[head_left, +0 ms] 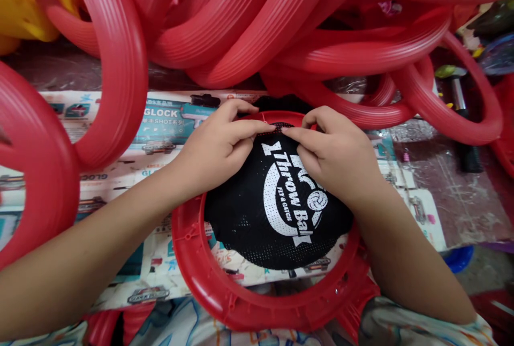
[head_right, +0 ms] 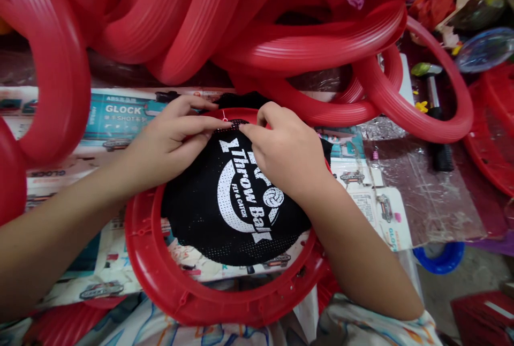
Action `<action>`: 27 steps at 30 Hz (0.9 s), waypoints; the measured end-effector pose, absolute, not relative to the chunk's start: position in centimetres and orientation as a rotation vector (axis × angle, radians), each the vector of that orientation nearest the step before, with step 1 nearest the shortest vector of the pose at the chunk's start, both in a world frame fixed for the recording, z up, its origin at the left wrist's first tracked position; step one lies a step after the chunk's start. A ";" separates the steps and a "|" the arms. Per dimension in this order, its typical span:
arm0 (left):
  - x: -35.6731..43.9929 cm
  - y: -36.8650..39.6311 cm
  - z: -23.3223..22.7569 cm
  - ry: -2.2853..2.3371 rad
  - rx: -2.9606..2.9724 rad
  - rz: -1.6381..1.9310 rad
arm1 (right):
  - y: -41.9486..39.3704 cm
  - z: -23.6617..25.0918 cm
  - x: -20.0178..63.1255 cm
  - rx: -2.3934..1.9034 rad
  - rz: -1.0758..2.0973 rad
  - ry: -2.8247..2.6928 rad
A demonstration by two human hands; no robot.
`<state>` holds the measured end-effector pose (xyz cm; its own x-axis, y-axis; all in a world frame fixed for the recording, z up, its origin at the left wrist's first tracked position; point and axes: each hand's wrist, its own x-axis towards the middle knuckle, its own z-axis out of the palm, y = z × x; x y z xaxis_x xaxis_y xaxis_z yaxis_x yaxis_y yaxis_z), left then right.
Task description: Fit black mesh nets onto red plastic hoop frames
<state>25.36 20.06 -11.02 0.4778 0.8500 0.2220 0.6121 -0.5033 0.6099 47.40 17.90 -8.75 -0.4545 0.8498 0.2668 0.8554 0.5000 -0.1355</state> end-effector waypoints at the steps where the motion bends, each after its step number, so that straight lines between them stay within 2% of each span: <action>1: 25.4 20.1 -11.1 1.210 2.279 0.707 | 17.9 -8.7 47.4 -1.443 -0.019 -2.446; 15: 25.4 20.0 -11.5 1.164 2.314 0.762 | 17.8 -8.5 47.5 -1.402 0.014 -2.513; 27: 25.3 20.1 -11.3 1.165 2.380 0.732 | 17.7 -8.9 47.3 -1.383 -0.132 -2.506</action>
<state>25.32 20.08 -11.31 0.5183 0.8076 0.2815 0.6037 -0.5786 0.5484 47.29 17.71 -8.88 -0.5049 0.8158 0.2821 0.8409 0.5386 -0.0523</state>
